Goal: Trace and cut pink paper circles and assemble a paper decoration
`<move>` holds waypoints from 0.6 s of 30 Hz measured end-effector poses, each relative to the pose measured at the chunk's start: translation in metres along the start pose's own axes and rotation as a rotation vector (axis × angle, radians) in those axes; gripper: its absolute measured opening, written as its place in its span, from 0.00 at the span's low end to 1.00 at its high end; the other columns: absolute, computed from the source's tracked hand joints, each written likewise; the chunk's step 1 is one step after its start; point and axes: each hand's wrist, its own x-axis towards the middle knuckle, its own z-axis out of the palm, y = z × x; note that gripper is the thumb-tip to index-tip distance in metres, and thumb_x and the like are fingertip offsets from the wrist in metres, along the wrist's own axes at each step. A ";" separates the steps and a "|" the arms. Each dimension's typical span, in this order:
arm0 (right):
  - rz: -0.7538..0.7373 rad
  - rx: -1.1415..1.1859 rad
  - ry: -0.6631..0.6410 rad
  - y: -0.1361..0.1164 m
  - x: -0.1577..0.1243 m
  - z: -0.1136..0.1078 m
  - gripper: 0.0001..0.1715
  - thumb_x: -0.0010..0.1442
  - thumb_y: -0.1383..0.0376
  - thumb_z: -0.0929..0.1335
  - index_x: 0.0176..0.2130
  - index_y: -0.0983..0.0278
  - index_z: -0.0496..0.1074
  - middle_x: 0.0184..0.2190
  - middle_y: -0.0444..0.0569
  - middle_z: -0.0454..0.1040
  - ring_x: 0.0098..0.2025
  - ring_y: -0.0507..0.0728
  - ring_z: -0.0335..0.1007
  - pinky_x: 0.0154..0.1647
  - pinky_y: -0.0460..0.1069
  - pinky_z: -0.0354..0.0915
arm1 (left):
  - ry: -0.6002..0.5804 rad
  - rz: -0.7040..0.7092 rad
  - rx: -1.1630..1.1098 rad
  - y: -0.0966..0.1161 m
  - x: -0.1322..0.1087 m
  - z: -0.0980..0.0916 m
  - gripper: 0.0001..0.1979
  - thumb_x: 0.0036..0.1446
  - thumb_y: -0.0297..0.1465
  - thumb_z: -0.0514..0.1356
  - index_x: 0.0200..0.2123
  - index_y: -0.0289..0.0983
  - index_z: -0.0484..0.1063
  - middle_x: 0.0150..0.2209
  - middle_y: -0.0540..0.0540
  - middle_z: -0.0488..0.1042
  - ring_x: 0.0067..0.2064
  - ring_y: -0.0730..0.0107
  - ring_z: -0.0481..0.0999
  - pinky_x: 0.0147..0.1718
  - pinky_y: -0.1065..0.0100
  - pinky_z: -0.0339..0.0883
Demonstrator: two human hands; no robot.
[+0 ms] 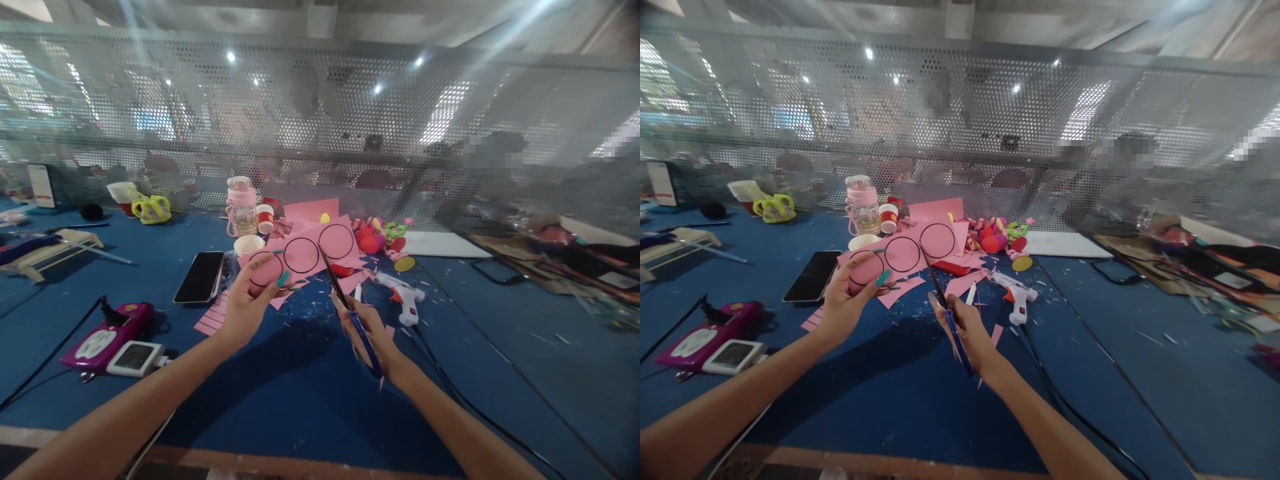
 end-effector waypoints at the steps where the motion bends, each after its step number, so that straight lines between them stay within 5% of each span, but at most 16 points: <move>1: -0.004 -0.014 0.003 -0.001 0.000 0.000 0.22 0.55 0.48 0.60 0.28 0.64 0.61 0.17 0.39 0.50 0.18 0.47 0.44 0.16 0.44 0.43 | 0.000 0.003 0.003 0.000 0.000 0.000 0.21 0.49 0.33 0.61 0.47 0.37 0.63 0.51 0.42 0.65 0.39 0.62 0.77 0.39 0.65 0.75; 18: -0.002 -0.066 -0.010 -0.001 0.001 0.001 0.25 0.56 0.46 0.57 0.29 0.65 0.61 0.17 0.39 0.51 0.19 0.47 0.46 0.17 0.44 0.46 | -0.033 -0.023 -0.010 -0.002 0.001 -0.001 0.23 0.50 0.32 0.60 0.50 0.36 0.60 0.45 0.42 0.71 0.37 0.63 0.78 0.38 0.66 0.75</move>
